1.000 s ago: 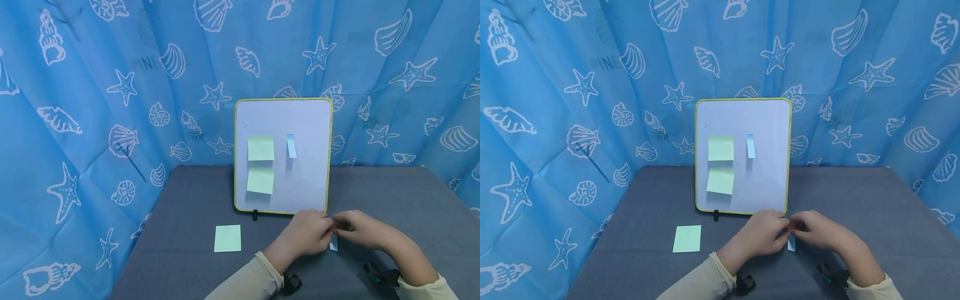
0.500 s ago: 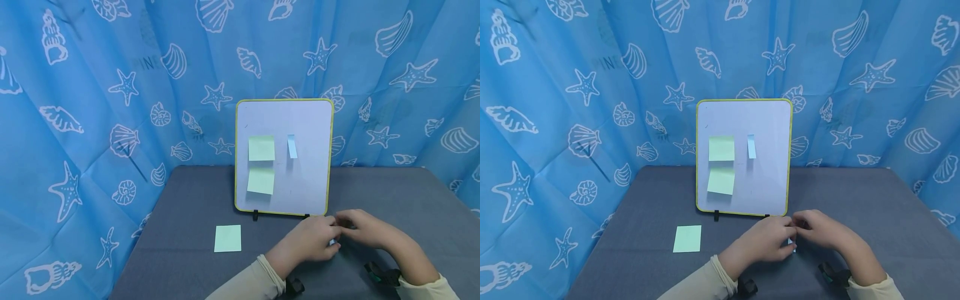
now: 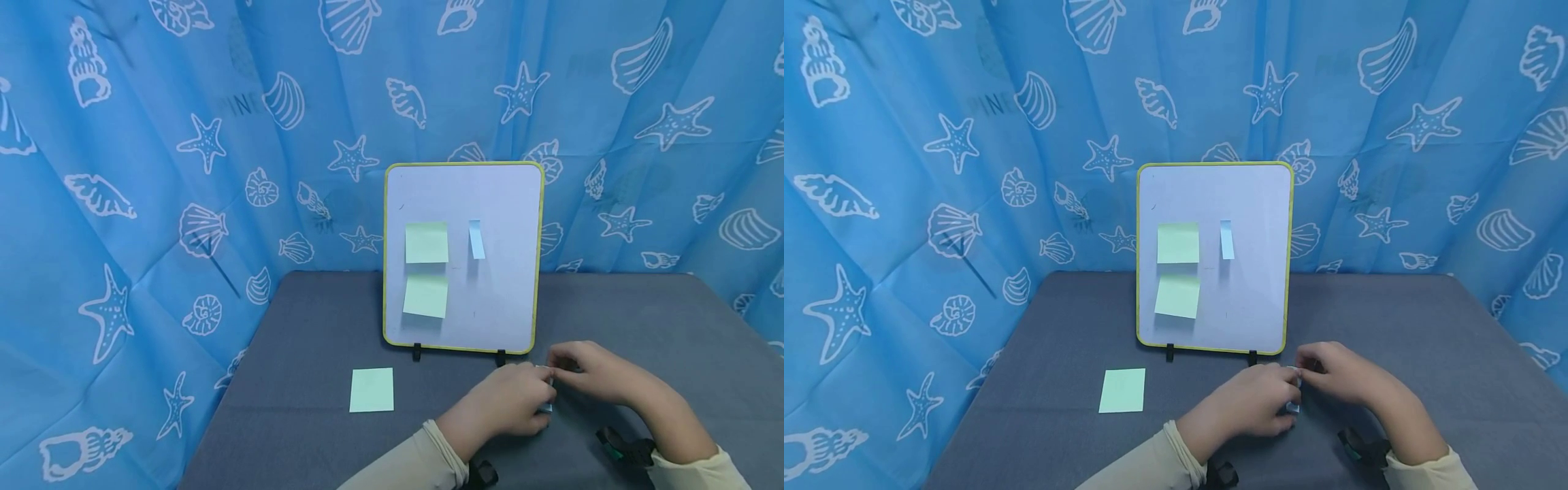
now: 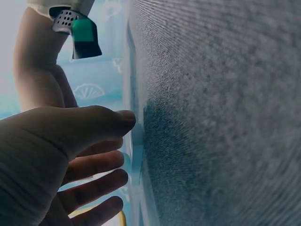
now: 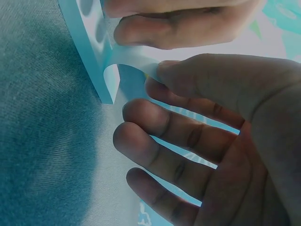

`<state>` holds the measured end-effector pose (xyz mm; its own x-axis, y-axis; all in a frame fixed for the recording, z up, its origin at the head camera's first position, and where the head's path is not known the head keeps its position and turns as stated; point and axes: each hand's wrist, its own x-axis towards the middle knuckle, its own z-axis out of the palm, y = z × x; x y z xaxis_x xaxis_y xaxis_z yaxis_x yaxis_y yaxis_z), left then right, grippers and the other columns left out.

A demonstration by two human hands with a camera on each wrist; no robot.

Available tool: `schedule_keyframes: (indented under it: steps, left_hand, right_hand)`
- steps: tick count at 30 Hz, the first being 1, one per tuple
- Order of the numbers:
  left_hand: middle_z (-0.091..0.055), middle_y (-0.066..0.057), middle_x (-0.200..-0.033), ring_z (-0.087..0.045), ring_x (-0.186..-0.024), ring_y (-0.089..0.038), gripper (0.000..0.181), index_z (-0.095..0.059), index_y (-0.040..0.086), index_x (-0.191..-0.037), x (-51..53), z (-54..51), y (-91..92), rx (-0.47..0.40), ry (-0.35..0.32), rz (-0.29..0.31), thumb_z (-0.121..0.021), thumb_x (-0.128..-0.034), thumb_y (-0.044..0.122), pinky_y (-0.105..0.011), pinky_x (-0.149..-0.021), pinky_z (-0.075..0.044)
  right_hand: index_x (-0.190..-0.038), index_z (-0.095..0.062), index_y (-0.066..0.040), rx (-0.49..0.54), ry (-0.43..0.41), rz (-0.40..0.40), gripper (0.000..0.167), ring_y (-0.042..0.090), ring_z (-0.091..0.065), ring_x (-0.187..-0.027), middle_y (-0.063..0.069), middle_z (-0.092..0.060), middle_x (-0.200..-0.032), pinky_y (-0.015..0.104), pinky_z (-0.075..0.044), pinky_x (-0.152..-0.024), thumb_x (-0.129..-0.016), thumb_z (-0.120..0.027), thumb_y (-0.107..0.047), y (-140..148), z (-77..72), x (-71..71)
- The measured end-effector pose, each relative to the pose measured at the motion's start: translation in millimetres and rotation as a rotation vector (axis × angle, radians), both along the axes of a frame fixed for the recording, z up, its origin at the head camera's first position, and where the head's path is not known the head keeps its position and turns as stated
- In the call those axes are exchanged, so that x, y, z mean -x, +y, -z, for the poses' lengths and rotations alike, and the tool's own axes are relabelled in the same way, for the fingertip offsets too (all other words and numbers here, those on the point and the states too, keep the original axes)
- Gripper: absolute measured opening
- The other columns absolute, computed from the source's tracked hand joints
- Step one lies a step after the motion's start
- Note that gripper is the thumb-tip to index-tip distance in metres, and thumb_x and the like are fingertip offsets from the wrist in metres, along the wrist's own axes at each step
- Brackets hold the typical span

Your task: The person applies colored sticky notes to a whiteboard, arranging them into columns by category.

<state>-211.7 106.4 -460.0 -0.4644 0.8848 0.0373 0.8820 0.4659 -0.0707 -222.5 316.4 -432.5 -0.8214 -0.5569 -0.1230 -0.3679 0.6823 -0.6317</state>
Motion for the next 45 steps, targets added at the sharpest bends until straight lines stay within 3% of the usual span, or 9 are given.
schedule_keyframes:
  steps: [4,8,19,23,34,45]
  left_hand:
    - [-0.060,0.017,-0.103,-0.047,-0.078,0.000,0.011,-0.074,0.036,-0.099,-1.7,2.4,1.3,0.011,0.016,-0.015,-0.072,-0.1001,0.046,-0.017,-0.065,-0.043]
    - [-0.060,0.017,-0.100,-0.047,-0.077,0.000,0.011,-0.074,0.034,-0.095,-2.9,2.6,1.9,0.008,-0.009,-0.027,-0.072,-0.1009,0.043,-0.017,-0.064,-0.042]
    - [-0.063,0.019,-0.102,-0.049,-0.079,0.003,0.008,-0.077,0.036,-0.105,-3.1,4.4,3.1,0.007,-0.026,-0.034,-0.072,-0.1015,0.042,-0.014,-0.067,-0.045]
    - [-0.062,0.019,-0.099,-0.050,-0.078,0.004,0.005,-0.078,0.035,-0.102,-3.3,5.3,2.2,-0.026,-0.028,-0.026,-0.073,-0.1016,0.034,-0.012,-0.069,-0.045]
    - [-0.060,0.017,-0.091,-0.048,-0.072,0.003,0.018,-0.076,0.032,-0.094,-3.3,7.5,1.6,-0.061,-0.003,-0.020,-0.065,-0.1064,0.025,-0.012,-0.064,-0.041]
    - [-0.067,0.015,-0.100,-0.052,-0.078,0.005,0.019,-0.078,0.028,-0.101,-3.1,3.2,2.8,-0.023,-0.043,-0.028,-0.061,-0.1092,0.024,-0.011,-0.072,-0.046]
  right_hand:
    - [-0.096,-0.071,-0.016,-0.001,0.001,0.004,0.012,0.002,-0.057,-0.074,-0.003,-0.069,-0.089,0.029,-0.048,-0.063,-0.106,-0.066,-0.021,0.3,0.6,0.6]
    - [-0.096,-0.070,-0.015,-0.001,-0.010,0.007,0.012,0.001,-0.056,-0.073,-0.003,-0.069,-0.088,0.028,-0.048,-0.063,-0.105,-0.065,-0.020,0.2,0.9,0.5]
    - [-0.096,-0.071,-0.015,0.005,-0.005,0.009,0.012,0.000,-0.056,-0.073,-0.004,-0.069,-0.087,0.028,-0.048,-0.062,-0.106,-0.065,-0.017,-0.2,2.3,0.2]
    - [-0.095,-0.071,-0.015,0.004,-0.005,0.012,0.012,0.001,-0.055,-0.072,-0.004,-0.068,-0.086,0.028,-0.048,-0.062,-0.106,-0.065,-0.016,-0.2,3.1,0.7]
    - [-0.095,-0.071,-0.014,-0.004,-0.014,0.024,0.012,0.003,-0.055,-0.072,-0.003,-0.068,-0.086,0.028,-0.047,-0.062,-0.105,-0.066,-0.019,-0.3,3.0,0.9]
    - [-0.094,-0.071,-0.015,0.007,0.006,0.006,0.012,0.002,-0.055,-0.072,-0.004,-0.068,-0.086,0.028,-0.047,-0.063,-0.104,-0.066,-0.016,0.0,2.8,0.5]
